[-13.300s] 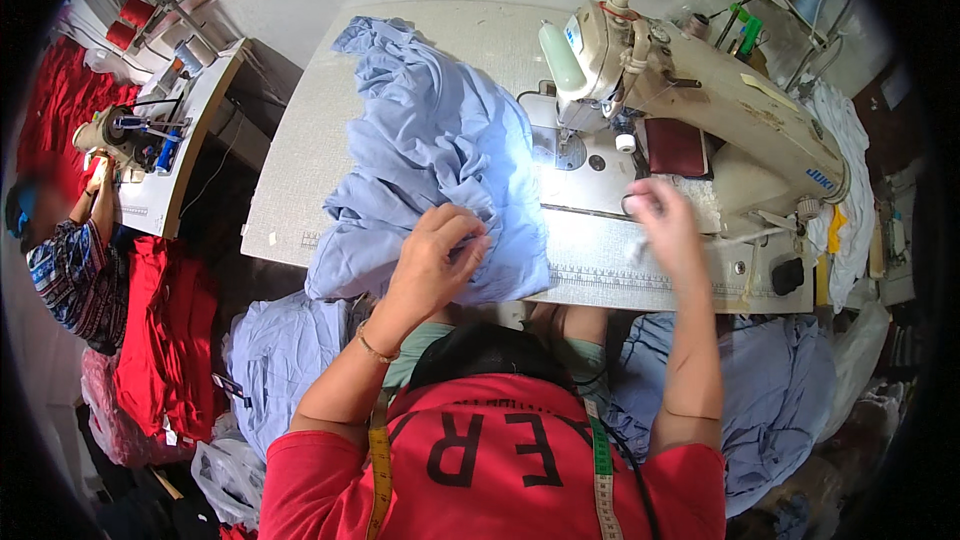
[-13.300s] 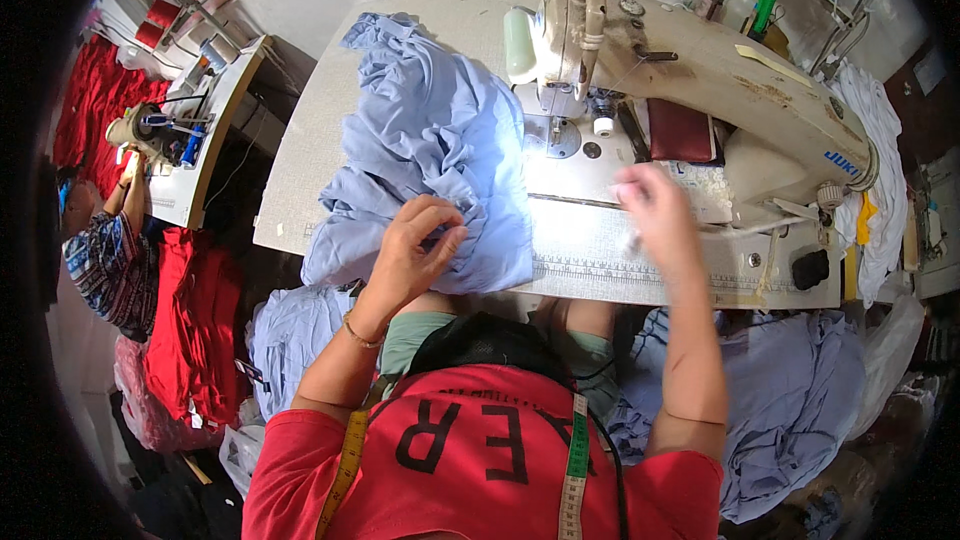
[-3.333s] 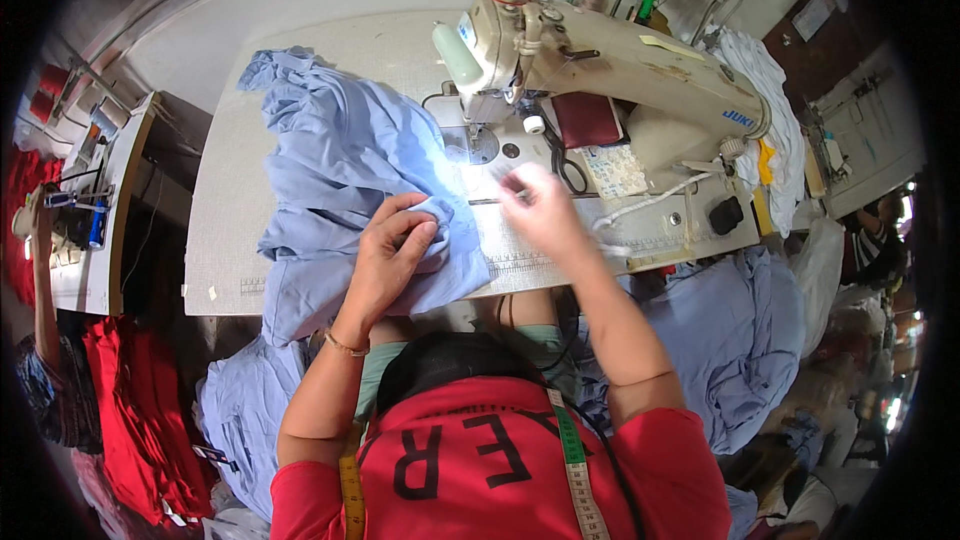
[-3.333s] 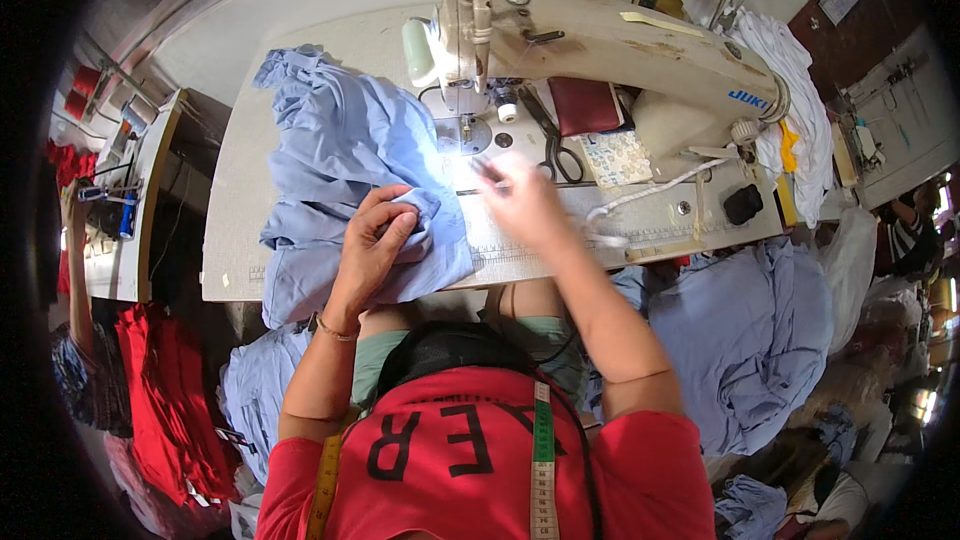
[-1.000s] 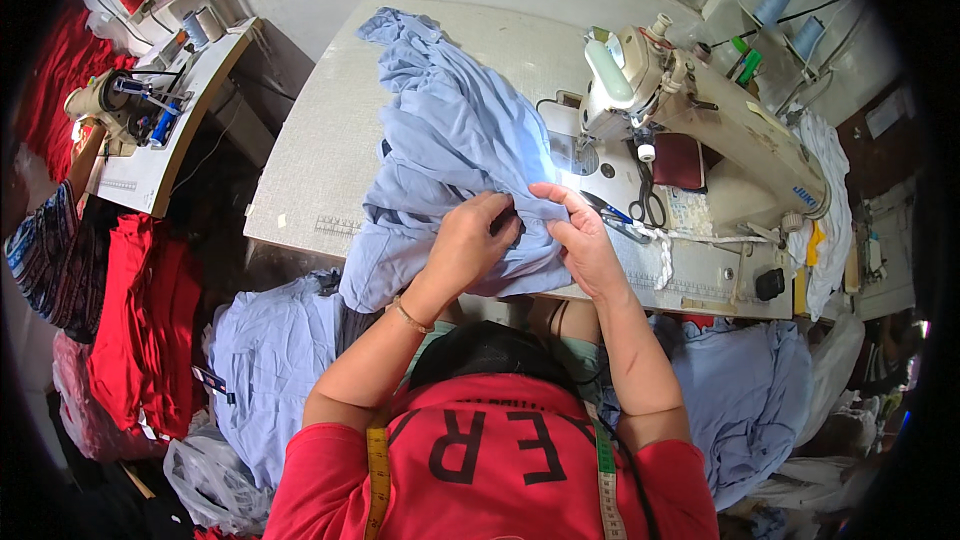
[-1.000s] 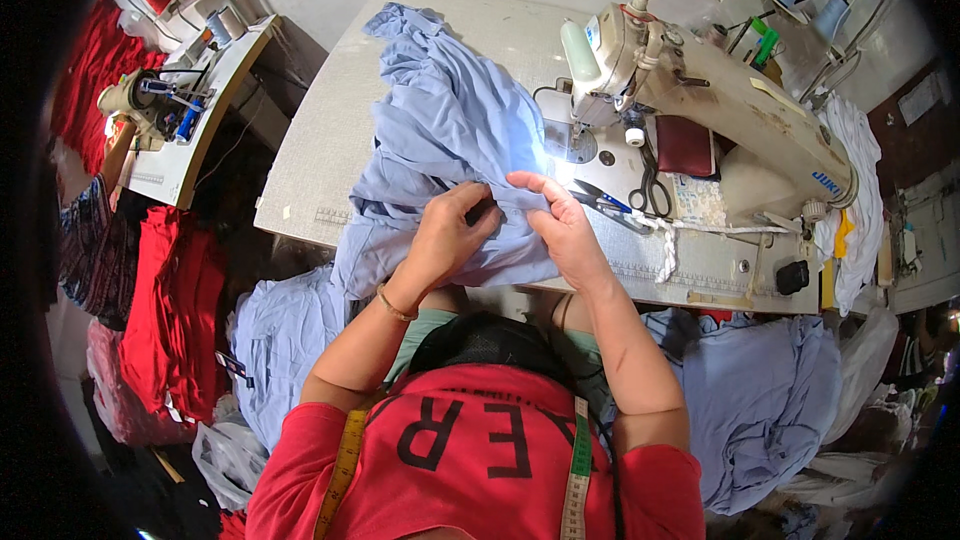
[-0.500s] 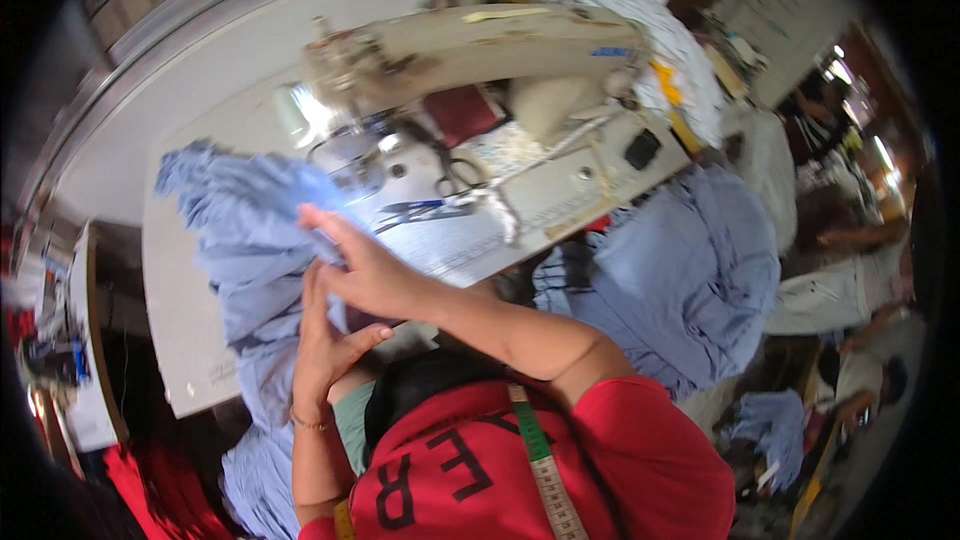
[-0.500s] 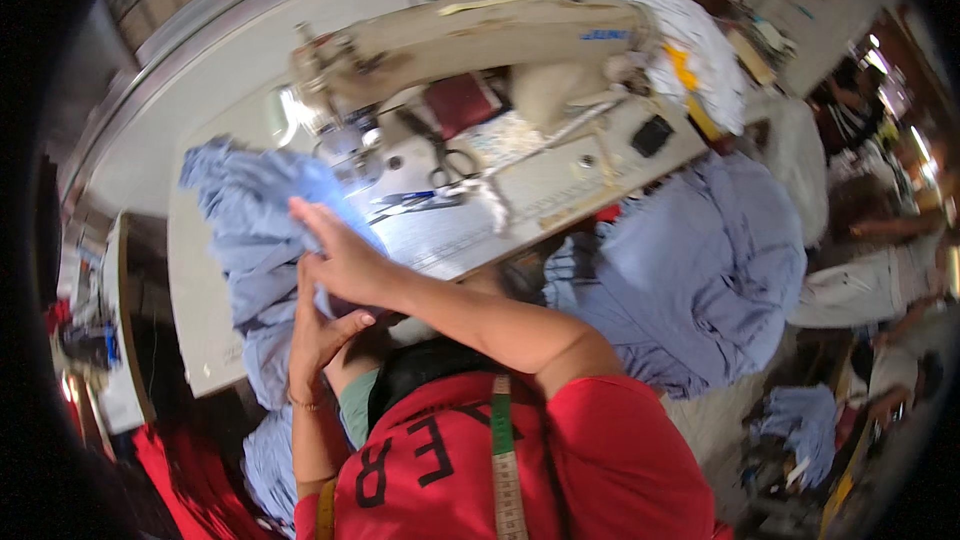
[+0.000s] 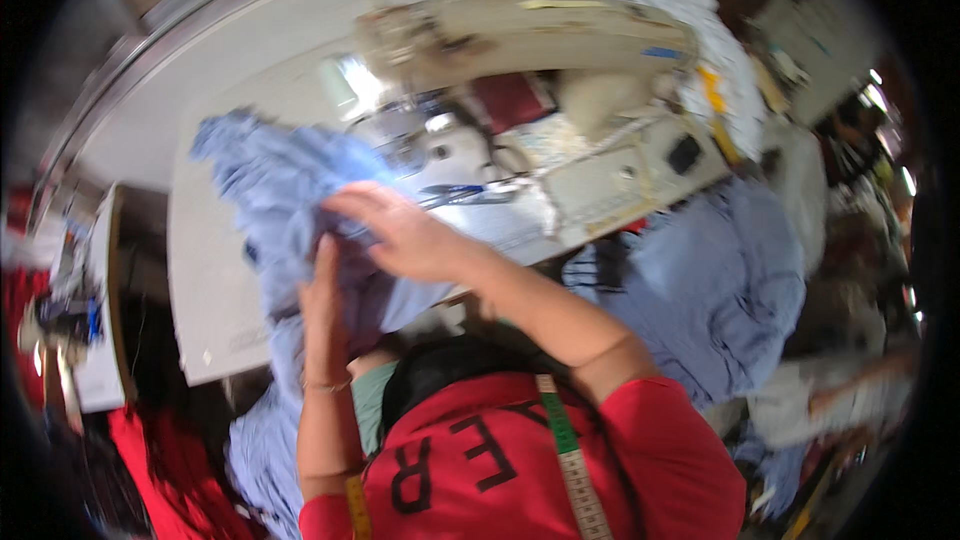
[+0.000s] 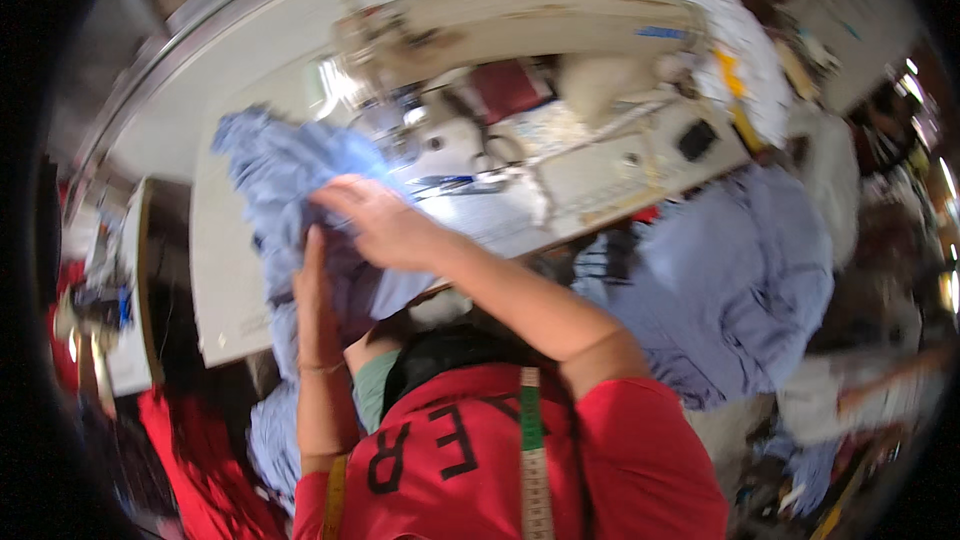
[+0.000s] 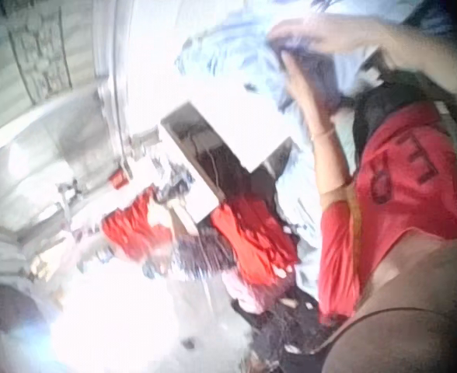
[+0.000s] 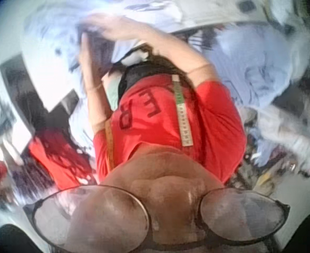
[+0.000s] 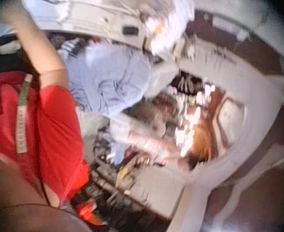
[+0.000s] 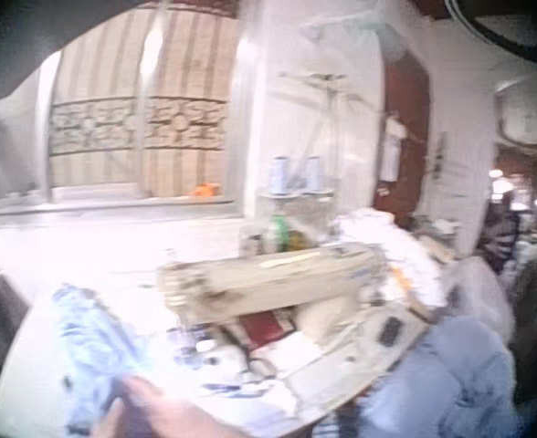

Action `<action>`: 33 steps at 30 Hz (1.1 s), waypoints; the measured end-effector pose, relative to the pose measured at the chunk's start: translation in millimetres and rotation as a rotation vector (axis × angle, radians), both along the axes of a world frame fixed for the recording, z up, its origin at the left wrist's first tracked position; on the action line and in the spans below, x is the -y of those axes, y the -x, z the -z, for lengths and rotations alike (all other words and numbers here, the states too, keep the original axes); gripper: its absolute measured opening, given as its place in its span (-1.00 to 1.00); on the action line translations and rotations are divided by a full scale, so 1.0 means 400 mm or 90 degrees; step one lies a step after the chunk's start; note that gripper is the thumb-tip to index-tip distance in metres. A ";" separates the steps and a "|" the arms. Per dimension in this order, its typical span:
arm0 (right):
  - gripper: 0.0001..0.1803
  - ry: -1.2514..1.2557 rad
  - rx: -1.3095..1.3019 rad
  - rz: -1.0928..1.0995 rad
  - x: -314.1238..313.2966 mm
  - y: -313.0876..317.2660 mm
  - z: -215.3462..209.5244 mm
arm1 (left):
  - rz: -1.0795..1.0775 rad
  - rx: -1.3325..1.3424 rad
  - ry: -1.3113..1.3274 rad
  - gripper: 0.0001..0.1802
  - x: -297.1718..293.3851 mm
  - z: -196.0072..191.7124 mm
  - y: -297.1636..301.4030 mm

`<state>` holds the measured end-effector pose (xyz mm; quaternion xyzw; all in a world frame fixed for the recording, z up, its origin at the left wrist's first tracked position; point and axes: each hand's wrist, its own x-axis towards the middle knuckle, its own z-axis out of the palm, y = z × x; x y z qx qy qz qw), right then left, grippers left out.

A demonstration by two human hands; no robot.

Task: The person trims loose threads from a light blue shirt using scissors. They repeatedly pick up the shirt, locate threads, cut them, and place the shirt back on the table.

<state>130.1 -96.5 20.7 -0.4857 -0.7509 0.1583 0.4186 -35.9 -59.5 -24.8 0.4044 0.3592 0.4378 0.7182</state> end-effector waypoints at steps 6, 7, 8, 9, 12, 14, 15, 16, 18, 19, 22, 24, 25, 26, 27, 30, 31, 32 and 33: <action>-0.80 0.126 -0.173 0.047 0.013 -0.039 0.052 | -0.061 -0.117 0.107 -0.31 0.020 -0.094 -0.013; -0.82 0.102 -0.157 0.046 0.010 -0.036 0.053 | -0.030 -0.082 0.113 -0.28 0.008 -0.074 0.005; -0.85 0.079 -0.138 0.056 0.009 -0.037 0.051 | -0.017 -0.053 0.121 -0.28 0.009 -0.077 0.007; -0.86 0.085 -0.138 0.056 0.005 -0.031 0.048 | -0.001 -0.023 0.129 -0.27 0.009 -0.080 0.010; -0.89 0.097 -0.128 0.071 0.002 -0.017 0.036 | -0.003 -0.033 0.114 -0.27 0.002 -0.062 0.014; -0.87 0.109 -0.198 0.066 -0.003 -0.013 0.048 | 0.006 -0.008 0.096 -0.31 0.000 -0.060 0.019; -0.86 0.114 -0.233 0.065 -0.005 -0.012 0.052 | 0.012 0.005 0.086 -0.33 -0.001 -0.059 0.020; -0.86 0.118 -0.235 0.057 -0.004 -0.013 0.050 | 0.021 0.014 0.063 -0.35 0.000 -0.056 0.021; -0.85 0.127 -0.238 0.041 -0.002 -0.013 0.043 | 0.039 0.032 0.018 -0.39 0.002 -0.051 0.026; -0.85 0.118 -0.237 0.047 0.000 -0.011 0.038 | 0.057 0.036 -0.005 -0.40 0.005 -0.054 0.030; -0.84 0.052 -0.170 0.065 0.020 0.011 0.012 | 0.104 0.063 -0.014 -0.42 0.009 -0.054 0.054; -0.82 -0.039 -0.042 0.080 0.049 0.048 -0.016 | 0.128 0.105 0.062 -0.42 0.007 -0.042 0.073; -0.81 -0.056 -0.011 0.080 0.044 0.055 -0.005 | 0.134 0.127 0.079 -0.42 0.011 -0.043 0.076; -0.80 -0.074 0.020 0.086 0.038 0.058 0.015 | 0.144 0.150 0.095 -0.43 0.018 -0.069 0.076; -0.79 -0.092 0.052 0.091 0.035 0.059 0.030 | 0.155 0.173 0.111 -0.42 0.023 -0.086 0.074; -0.79 -0.072 0.004 0.111 0.026 0.061 0.026 | 0.151 0.007 -0.235 -0.40 0.049 -0.091 0.063; -0.80 -0.061 -0.017 0.118 0.024 0.065 0.018 | 0.121 -0.029 -0.254 -0.38 0.046 -0.078 0.059; -0.86 -0.021 -0.085 0.112 0.033 0.070 0.004 | 0.094 -0.065 -0.273 -0.35 0.041 -0.066 0.053; -0.87 0.013 -0.112 0.120 0.033 0.067 0.006 | 0.067 -0.101 -0.290 -0.33 0.040 -0.058 0.048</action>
